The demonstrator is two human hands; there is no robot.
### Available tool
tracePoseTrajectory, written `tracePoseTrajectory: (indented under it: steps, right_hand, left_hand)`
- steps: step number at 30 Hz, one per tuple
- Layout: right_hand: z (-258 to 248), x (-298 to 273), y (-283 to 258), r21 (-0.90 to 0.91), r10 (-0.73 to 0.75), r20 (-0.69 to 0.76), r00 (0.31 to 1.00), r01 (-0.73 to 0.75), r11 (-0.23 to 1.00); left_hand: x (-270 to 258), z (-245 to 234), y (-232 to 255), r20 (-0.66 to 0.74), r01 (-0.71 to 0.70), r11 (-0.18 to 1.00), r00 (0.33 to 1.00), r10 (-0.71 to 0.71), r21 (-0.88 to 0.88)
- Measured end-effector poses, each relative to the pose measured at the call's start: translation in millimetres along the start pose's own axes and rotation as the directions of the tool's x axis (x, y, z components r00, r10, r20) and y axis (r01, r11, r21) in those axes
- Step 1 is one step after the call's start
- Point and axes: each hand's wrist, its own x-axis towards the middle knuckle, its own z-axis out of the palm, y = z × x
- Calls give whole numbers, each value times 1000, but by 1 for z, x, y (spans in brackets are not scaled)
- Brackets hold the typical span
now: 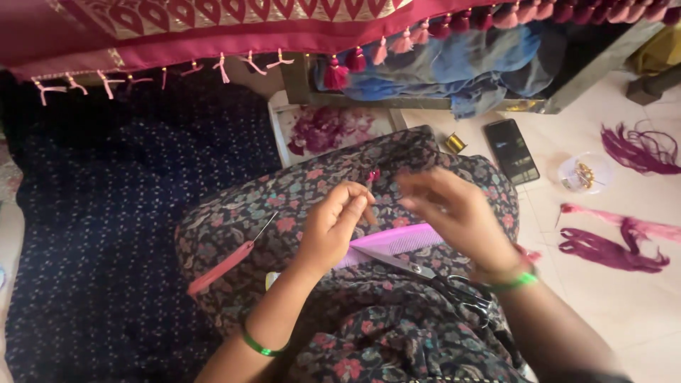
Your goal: Tying decorative tassels and knots onto the border of a saree fabric.
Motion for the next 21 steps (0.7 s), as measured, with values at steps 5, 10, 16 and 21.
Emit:
tracePoseTrajectory:
  steps: [5,10,16,21]
  right_hand:
    - [37,46,-11,406,-56,56,997,29,913]
    - [41,63,-15,9,-227,35,973,227,974]
    - [51,88,-1,-334,-415,167,894,448,830]
    - [69,137,40,-633,-422,205,883,449,631]
  left_hand:
    - [-12,-15,14,-21,86,989,996,-84,122]
    - [-14,-44,21,-63,-75,923,992,106,377]
    - [9,-80,37,69,-298,445,884,462,844]
    - [24,-108,24,-32,-206,465,890,455,861]
